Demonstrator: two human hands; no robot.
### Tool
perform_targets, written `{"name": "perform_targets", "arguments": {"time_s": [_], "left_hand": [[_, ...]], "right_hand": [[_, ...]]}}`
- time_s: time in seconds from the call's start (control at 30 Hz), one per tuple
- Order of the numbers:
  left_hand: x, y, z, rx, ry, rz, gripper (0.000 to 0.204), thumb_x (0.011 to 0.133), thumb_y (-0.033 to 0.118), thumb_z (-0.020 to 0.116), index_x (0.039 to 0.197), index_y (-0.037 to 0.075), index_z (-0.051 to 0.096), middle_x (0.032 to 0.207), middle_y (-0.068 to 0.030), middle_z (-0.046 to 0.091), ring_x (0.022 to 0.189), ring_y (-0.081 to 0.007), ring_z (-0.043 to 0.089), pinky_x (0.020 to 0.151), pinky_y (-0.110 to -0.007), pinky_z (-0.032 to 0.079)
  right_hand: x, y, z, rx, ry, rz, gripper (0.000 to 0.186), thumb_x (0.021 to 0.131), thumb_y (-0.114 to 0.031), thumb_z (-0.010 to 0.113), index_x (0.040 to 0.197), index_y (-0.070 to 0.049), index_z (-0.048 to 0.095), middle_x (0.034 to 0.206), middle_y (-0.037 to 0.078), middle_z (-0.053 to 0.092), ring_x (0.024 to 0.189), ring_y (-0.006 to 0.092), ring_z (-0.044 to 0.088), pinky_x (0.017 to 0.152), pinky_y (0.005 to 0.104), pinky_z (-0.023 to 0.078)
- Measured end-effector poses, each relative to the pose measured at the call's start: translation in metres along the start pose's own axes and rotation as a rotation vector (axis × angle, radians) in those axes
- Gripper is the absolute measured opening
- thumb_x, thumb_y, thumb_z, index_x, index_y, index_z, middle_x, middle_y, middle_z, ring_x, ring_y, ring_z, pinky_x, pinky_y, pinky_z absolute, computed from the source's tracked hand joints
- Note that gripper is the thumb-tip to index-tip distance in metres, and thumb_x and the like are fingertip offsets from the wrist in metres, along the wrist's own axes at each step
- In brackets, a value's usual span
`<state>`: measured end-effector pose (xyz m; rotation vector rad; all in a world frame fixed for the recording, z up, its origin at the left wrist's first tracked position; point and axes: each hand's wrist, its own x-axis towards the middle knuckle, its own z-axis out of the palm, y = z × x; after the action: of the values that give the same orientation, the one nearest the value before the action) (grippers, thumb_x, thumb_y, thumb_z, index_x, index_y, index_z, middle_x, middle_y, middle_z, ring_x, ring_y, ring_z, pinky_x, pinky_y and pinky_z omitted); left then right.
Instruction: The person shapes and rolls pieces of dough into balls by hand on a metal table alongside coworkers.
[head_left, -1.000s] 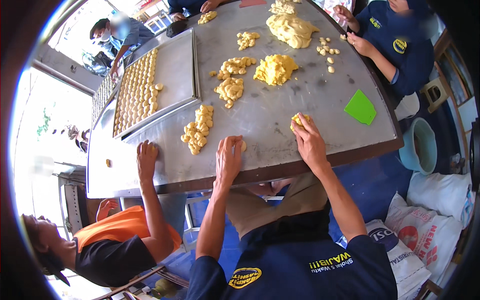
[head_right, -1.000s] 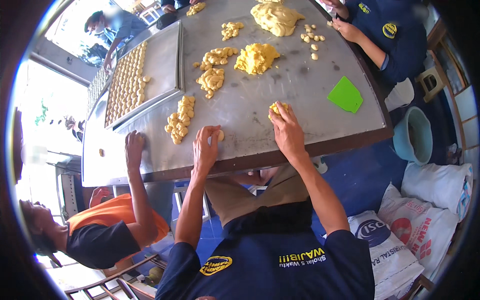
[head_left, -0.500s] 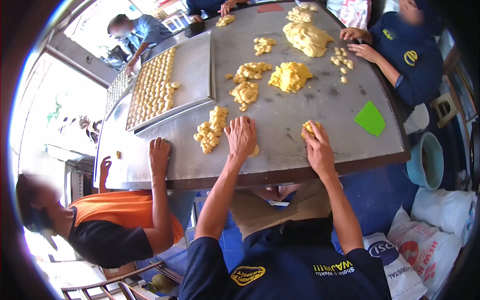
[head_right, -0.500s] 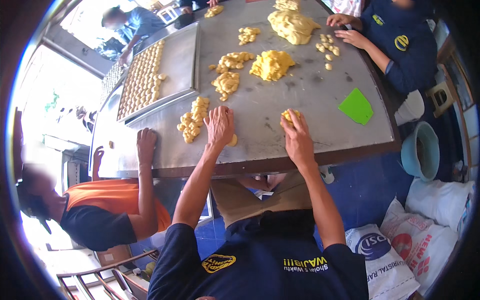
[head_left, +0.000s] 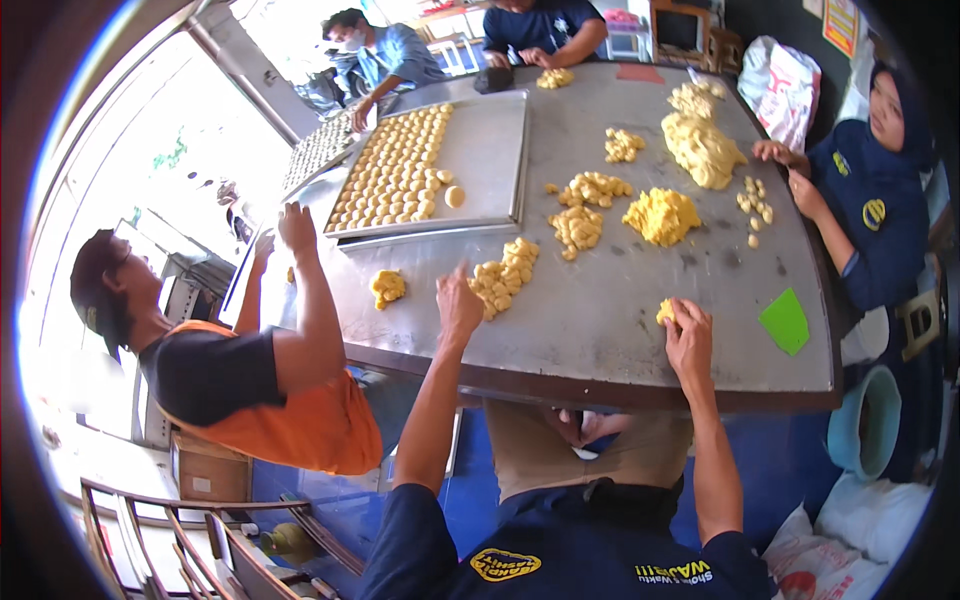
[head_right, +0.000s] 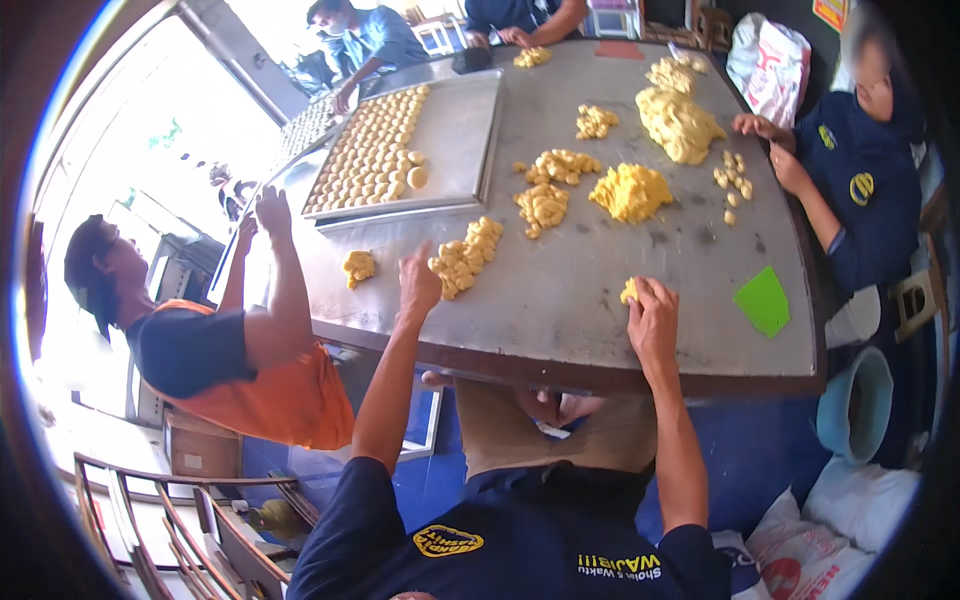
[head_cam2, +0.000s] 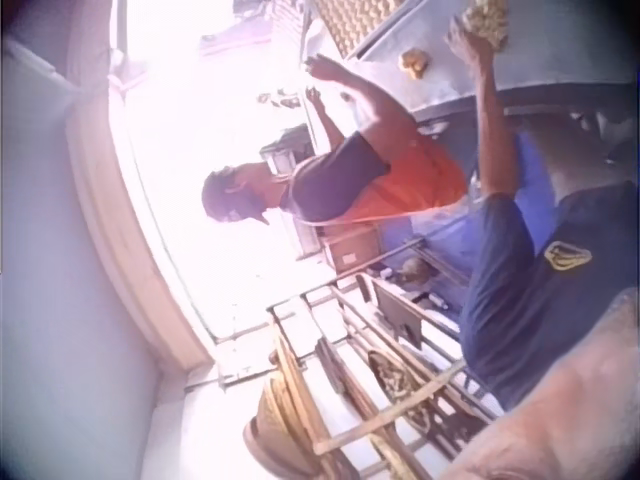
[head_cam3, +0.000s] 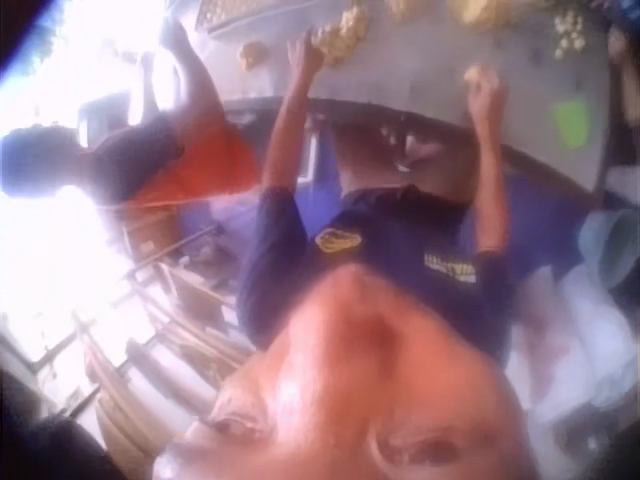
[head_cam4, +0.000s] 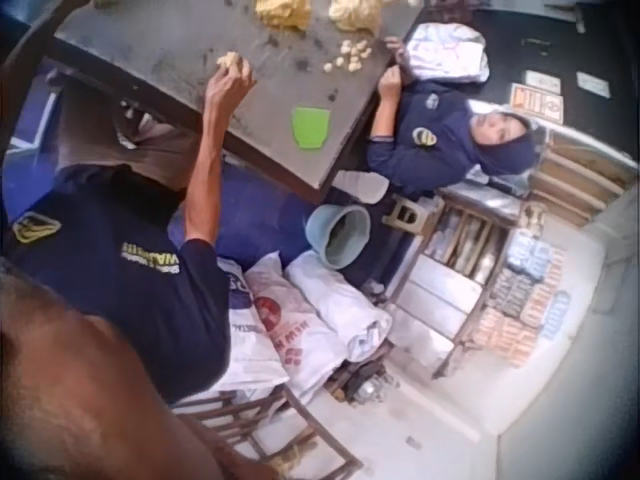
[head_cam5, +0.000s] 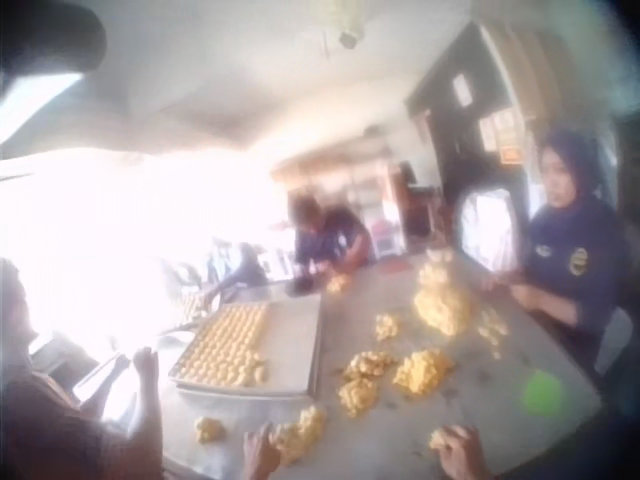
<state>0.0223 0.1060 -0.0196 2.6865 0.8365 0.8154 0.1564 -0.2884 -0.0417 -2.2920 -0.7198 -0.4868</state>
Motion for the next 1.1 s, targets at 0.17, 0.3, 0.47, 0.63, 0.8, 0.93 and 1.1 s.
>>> {"name": "perform_targets", "arguments": {"time_s": [0.17, 0.3, 0.47, 0.63, 0.8, 0.93, 1.1], "left_hand": [[-0.016, -0.038, 0.012, -0.116, -0.132, 0.047, 0.033, 0.09, 0.008, 0.065, 0.121, 0.0, 0.062, 0.113, -0.0234, 0.068, 0.109, -0.0411, 0.06, 0.097, -0.051, 0.049], [-0.024, -0.034, -0.009, -0.133, -0.024, -0.252, 0.024, 0.092, 0.019, 0.074, 0.101, -0.001, 0.063, 0.101, -0.0196, 0.071, 0.099, -0.0314, 0.068, 0.086, -0.045, 0.053], [-0.029, -0.001, -0.029, -0.641, 0.032, -0.338, 0.024, 0.092, 0.02, 0.078, 0.102, 0.002, 0.065, 0.086, -0.0126, 0.073, 0.079, -0.022, 0.071, 0.071, -0.038, 0.055], [-0.078, 0.075, -0.012, -0.565, -0.375, 0.15, 0.021, 0.098, 0.023, 0.068, 0.106, 0.004, 0.069, 0.089, -0.0144, 0.075, 0.084, -0.0281, 0.073, 0.077, -0.041, 0.057], [-0.116, 0.116, 0.002, -0.019, -0.125, 0.574, 0.026, 0.098, 0.027, 0.066, 0.105, 0.003, 0.07, 0.094, -0.014, 0.075, 0.091, -0.0296, 0.071, 0.076, -0.043, 0.056], [-0.071, 0.172, -0.017, 0.185, -0.548, 0.424, 0.032, 0.095, 0.034, 0.065, 0.099, 0.002, 0.064, 0.099, -0.0115, 0.069, 0.1, -0.0289, 0.064, 0.082, -0.042, 0.05], [-0.043, 0.137, 0.045, -0.003, -0.099, 0.679, 0.035, 0.095, 0.04, 0.061, 0.099, 0.005, 0.06, 0.104, -0.013, 0.059, 0.109, -0.0286, 0.054, 0.093, -0.046, 0.04]], "right_hand": [[0.001, 0.002, -0.007, -0.098, -0.19, -0.037, 0.036, 0.081, -0.002, 0.071, 0.116, -0.001, 0.074, 0.101, 0.016, 0.069, 0.1, 0.0354, 0.061, 0.093, 0.043, 0.048], [0.027, 0.004, -0.03, -0.25, -0.445, -0.18, 0.037, 0.079, 0.0, 0.069, 0.116, -0.001, 0.075, 0.096, 0.019, 0.066, 0.1, 0.0363, 0.06, 0.095, 0.0436, 0.048], [0.008, 0.032, -0.002, -0.204, -0.198, -0.088, 0.04, 0.091, 0.002, 0.058, 0.131, 0.004, 0.064, 0.115, 0.028, 0.061, 0.108, 0.0427, 0.057, 0.098, 0.0484, 0.046], [-0.01, 0.015, -0.012, -0.162, -0.246, 0.015, 0.046, 0.096, -0.002, 0.06, 0.141, 0.007, 0.054, 0.13, 0.026, 0.059, 0.115, 0.0429, 0.056, 0.098, 0.048, 0.045], [0.0, 0.013, -0.013, 0.015, -0.065, 0.011, 0.033, 0.089, -0.001, 0.069, 0.122, 0.004, 0.07, 0.104, 0.016, 0.071, 0.102, 0.037, 0.062, 0.09, 0.0449, 0.048], [0.005, 0.014, -0.015, -0.15, -0.14, -0.021, 0.031, 0.086, 0.004, 0.064, 0.116, 0.004, 0.072, 0.099, 0.017, 0.068, 0.096, 0.0387, 0.061, 0.09, 0.0436, 0.049], [0.026, 0.016, -0.024, -0.242, -0.367, -0.095, 0.023, 0.086, 0.006, 0.059, 0.106, 0.006, 0.07, 0.097, 0.021, 0.063, 0.101, 0.0389, 0.06, 0.093, 0.0444, 0.049]]}}
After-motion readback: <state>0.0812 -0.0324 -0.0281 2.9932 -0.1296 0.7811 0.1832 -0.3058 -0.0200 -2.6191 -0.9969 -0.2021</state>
